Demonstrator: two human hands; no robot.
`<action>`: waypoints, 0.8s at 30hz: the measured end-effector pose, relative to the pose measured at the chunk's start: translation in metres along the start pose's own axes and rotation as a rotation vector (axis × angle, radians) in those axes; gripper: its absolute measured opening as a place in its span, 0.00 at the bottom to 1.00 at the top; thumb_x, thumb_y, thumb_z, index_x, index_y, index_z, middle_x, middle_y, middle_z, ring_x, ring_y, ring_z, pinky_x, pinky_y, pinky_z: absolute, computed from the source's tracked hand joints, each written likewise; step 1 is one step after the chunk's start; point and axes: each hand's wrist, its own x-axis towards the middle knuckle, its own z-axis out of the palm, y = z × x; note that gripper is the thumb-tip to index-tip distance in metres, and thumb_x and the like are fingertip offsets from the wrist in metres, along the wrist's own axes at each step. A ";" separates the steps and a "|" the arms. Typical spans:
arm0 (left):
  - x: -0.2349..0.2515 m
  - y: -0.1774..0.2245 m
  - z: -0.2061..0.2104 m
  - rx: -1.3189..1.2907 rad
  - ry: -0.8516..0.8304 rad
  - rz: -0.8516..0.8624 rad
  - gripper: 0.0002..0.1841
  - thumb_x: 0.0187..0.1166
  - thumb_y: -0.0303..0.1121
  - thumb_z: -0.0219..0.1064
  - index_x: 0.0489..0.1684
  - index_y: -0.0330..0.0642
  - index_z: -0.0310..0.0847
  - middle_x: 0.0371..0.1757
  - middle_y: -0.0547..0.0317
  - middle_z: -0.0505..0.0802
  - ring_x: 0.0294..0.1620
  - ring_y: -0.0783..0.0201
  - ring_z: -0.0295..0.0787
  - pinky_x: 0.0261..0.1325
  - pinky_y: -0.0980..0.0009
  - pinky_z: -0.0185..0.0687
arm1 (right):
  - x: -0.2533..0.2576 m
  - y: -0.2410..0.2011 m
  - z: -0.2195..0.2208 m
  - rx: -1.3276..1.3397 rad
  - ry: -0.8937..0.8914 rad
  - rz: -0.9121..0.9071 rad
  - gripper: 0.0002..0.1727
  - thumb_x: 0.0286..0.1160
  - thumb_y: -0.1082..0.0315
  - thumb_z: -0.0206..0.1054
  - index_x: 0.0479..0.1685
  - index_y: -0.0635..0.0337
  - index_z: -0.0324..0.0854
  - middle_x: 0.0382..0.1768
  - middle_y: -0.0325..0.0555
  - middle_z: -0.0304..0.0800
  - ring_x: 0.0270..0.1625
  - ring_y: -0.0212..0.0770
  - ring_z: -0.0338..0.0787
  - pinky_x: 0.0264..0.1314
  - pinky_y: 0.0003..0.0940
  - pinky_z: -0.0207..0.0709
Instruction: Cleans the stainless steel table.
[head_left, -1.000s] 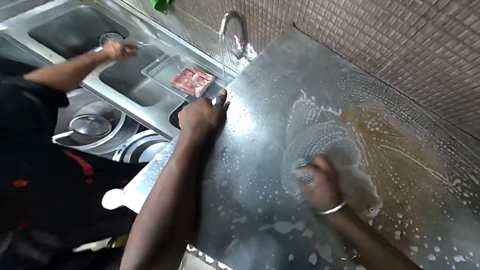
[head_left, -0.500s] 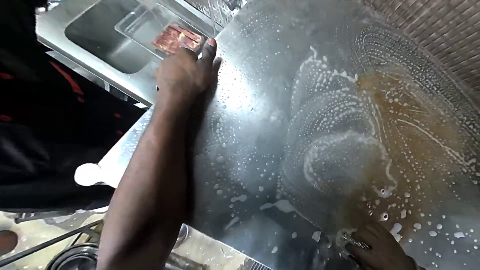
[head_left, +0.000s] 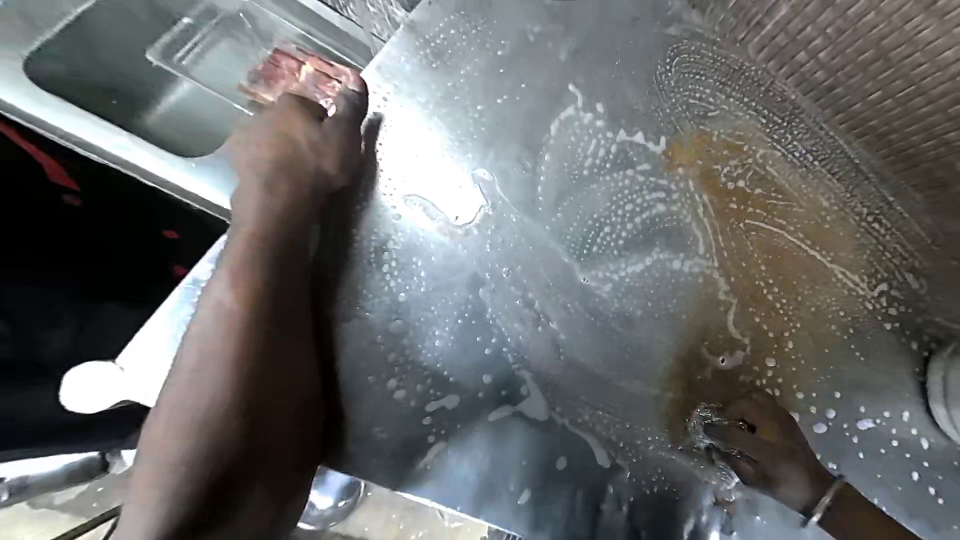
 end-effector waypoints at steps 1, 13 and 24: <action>0.000 0.001 -0.002 0.008 0.001 0.008 0.57 0.77 0.80 0.27 0.49 0.27 0.83 0.55 0.14 0.85 0.64 0.16 0.80 0.56 0.14 0.64 | 0.001 0.002 -0.002 -0.017 -0.012 -0.012 0.10 0.76 0.52 0.61 0.41 0.39 0.88 0.33 0.46 0.85 0.42 0.50 0.86 0.51 0.47 0.80; 0.106 -0.074 0.046 0.044 0.113 0.065 0.62 0.59 0.92 0.23 0.51 0.42 0.82 0.49 0.24 0.90 0.56 0.23 0.87 0.46 0.13 0.69 | 0.089 -0.056 0.036 0.174 -0.014 -0.199 0.10 0.77 0.59 0.66 0.42 0.42 0.94 0.39 0.44 0.91 0.48 0.48 0.90 0.52 0.49 0.85; 0.011 -0.004 0.005 -0.007 0.027 -0.021 0.60 0.72 0.84 0.26 0.60 0.29 0.80 0.60 0.14 0.84 0.68 0.17 0.78 0.59 0.14 0.62 | 0.082 -0.058 0.033 0.099 -0.103 -0.295 0.07 0.76 0.57 0.66 0.39 0.41 0.91 0.41 0.44 0.93 0.43 0.50 0.92 0.44 0.49 0.86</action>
